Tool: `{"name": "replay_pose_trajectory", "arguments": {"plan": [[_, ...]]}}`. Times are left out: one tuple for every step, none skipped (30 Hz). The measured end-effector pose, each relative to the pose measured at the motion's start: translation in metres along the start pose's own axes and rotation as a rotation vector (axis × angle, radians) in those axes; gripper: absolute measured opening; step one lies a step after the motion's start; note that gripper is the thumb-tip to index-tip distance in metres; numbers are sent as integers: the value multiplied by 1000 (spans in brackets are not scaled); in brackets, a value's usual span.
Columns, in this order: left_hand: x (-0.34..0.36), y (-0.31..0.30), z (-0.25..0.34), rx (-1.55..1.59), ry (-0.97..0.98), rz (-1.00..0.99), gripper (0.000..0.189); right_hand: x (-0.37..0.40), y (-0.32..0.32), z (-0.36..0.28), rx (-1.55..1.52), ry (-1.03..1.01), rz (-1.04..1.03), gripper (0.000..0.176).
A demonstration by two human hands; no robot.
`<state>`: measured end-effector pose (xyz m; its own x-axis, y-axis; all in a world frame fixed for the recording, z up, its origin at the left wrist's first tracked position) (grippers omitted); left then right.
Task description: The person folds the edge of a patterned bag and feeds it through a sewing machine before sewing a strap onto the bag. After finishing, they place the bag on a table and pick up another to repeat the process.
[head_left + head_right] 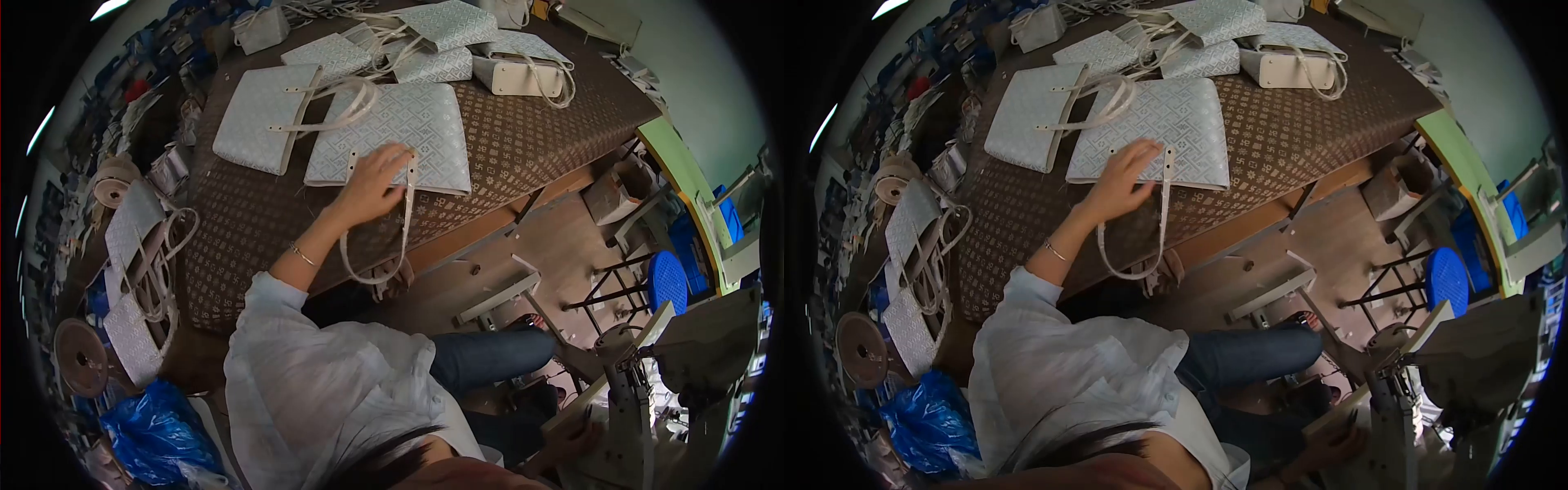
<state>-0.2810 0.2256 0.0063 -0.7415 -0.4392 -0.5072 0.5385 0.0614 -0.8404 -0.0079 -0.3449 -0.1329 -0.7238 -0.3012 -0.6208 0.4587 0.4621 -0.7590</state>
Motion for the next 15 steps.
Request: {"name": "replay_pose_trajectory", "arguments": {"plan": [[1,-6,-34,-201,-76,81,53,1,0,1,-12,9,2,20],[6,-8,-78,-279,-180,173,54,1,0,3,-8,-35,20,20],[11,-12,-119,-353,-283,267,54,1,1,4,-2,-77,38,19],[10,-20,-143,-467,-421,219,55,1,4,5,-6,-70,37,19],[15,-24,-165,-579,-560,166,57,3,6,7,-24,-16,15,19],[19,-29,-177,-583,-550,160,57,6,8,8,-40,40,-7,19],[20,-31,-187,-681,-588,-75,47,7,8,10,-37,51,-11,19],[22,-32,-208,-733,-603,-193,43,7,9,12,-15,27,-9,20],[24,-33,-229,-782,-609,-311,39,8,9,11,6,3,-6,20],[23,-26,-272,-537,-776,-241,34,9,7,9,7,12,-5,20],[20,-29,-304,-282,-933,-167,35,8,6,6,5,11,9,18],[17,-44,-322,-282,-928,-165,35,7,6,5,1,9,23,17],[17,-62,-337,-180,-905,-15,44,7,7,7,0,9,23,17],[17,-76,-343,-80,-881,135,55,9,8,12,13,13,2,18],[14,-90,-339,82,-820,233,58,10,10,16,22,14,-19,18]]}}
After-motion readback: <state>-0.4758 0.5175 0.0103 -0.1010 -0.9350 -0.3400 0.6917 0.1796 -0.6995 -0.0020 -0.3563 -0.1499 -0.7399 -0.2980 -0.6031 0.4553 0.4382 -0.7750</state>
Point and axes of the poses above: each hand's wrist, its own x-axis away from the middle knuckle, its own y-axis out of the palm, z = x × y, the point moved 1 cm from there along -x, towards the middle knuckle, and after that the axes turned 3 degrees about -z, right-handed, at the moved point
